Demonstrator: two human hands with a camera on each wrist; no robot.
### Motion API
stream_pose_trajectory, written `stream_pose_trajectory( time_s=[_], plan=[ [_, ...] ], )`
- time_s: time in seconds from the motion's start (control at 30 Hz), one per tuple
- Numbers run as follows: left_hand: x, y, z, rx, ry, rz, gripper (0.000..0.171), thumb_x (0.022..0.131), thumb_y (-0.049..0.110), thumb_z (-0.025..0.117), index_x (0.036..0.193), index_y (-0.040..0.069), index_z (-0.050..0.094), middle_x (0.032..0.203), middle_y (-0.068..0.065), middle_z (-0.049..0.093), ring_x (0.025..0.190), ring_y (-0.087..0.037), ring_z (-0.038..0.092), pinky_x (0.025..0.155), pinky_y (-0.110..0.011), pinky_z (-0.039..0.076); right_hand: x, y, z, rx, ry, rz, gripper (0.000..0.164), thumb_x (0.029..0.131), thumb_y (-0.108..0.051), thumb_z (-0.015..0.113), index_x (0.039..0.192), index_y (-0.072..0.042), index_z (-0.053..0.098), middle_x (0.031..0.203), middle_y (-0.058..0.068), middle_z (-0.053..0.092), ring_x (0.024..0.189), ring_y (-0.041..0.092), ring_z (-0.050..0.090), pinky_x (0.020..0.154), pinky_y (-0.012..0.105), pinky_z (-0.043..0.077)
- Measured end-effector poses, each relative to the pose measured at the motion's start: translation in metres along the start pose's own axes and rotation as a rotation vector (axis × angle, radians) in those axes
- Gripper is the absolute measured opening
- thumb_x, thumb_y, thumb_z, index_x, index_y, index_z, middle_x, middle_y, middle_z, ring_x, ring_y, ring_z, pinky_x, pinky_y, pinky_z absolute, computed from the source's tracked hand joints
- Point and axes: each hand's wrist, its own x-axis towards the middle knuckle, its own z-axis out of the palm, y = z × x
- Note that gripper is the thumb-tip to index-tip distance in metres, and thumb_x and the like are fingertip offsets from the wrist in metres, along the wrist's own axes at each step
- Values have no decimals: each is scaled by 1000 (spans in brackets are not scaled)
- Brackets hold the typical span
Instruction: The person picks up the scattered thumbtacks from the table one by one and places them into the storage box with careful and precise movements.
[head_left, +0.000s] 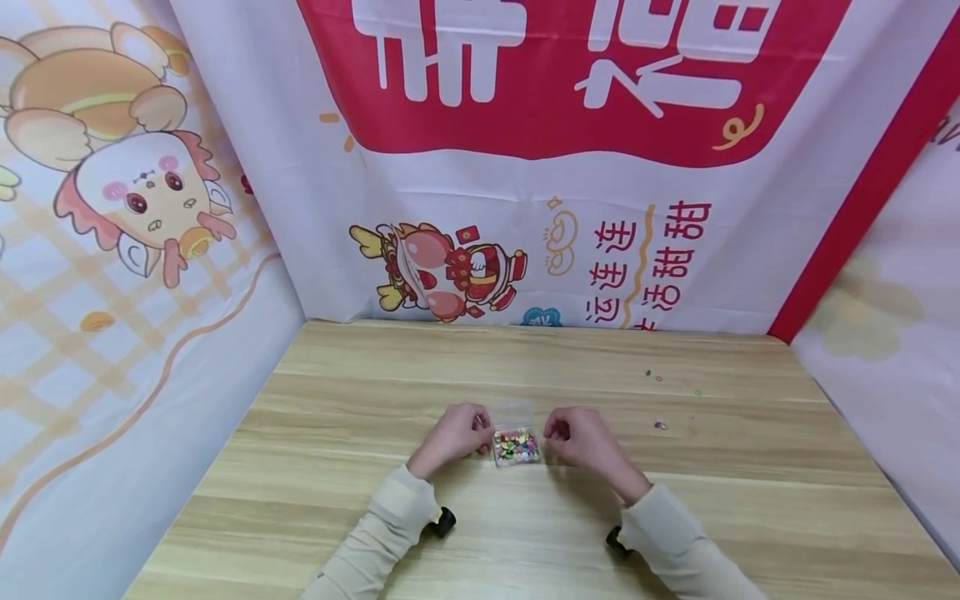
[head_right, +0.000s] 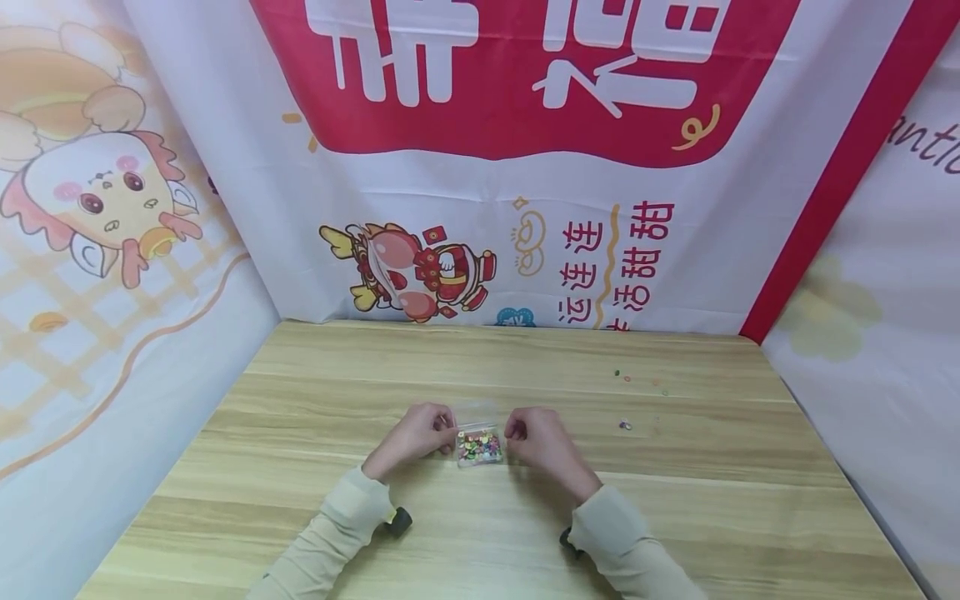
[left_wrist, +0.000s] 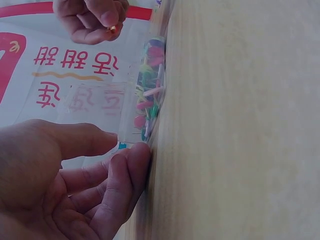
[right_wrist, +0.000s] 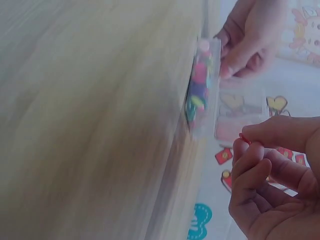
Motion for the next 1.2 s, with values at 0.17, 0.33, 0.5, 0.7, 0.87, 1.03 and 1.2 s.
stream_pose_trajectory(
  time_s=[0.17,0.33,0.5,0.7,0.87,1.03,1.2],
  plan=[
    [-1,-1,0,-8,-1,3,7,94,9,65,87,6,66,71,-7,71,59,-16,67,50,-23,49,7,-8,11,5,-13,-44,14,75,8,68,78,-6,68,69,-2,64,62,5,53,56,17,48],
    [0,-1,0,-28,2,-3,6,93,8,65,87,4,66,71,-8,71,58,-16,67,50,-24,49,15,-16,17,-12,-13,-50,16,76,6,70,77,-9,65,68,-4,62,61,4,51,55,18,45],
    [0,-1,1,-46,-1,-7,6,92,7,65,88,3,66,71,-9,71,58,-17,67,50,-24,50,20,-17,19,13,-41,-38,17,79,4,72,80,-10,62,70,-2,63,62,6,54,55,20,46],
    [0,0,1,-24,2,10,7,93,8,65,88,4,66,71,-8,72,58,-15,67,49,-24,49,15,-4,10,28,-37,-11,14,81,2,72,84,-9,63,74,-1,62,66,9,54,58,21,48],
    [0,0,-1,-19,-4,-3,7,93,9,65,89,4,66,71,-7,71,58,-14,66,50,-25,51,6,12,-6,-2,-30,40,12,83,1,70,87,-9,64,77,-1,61,69,10,54,62,21,48],
    [-1,0,-1,-21,-12,-12,6,93,9,65,89,4,65,71,-6,71,57,-13,64,50,-26,51,-5,25,-23,-33,-11,96,10,85,-2,70,87,-10,64,79,0,62,72,11,55,64,23,48],
    [0,0,0,-20,-11,-4,6,93,9,65,89,4,66,70,-6,70,57,-14,65,50,-25,49,-16,38,-35,-37,22,105,11,85,-2,71,86,-9,63,79,1,64,72,10,56,63,23,47]
  ],
)
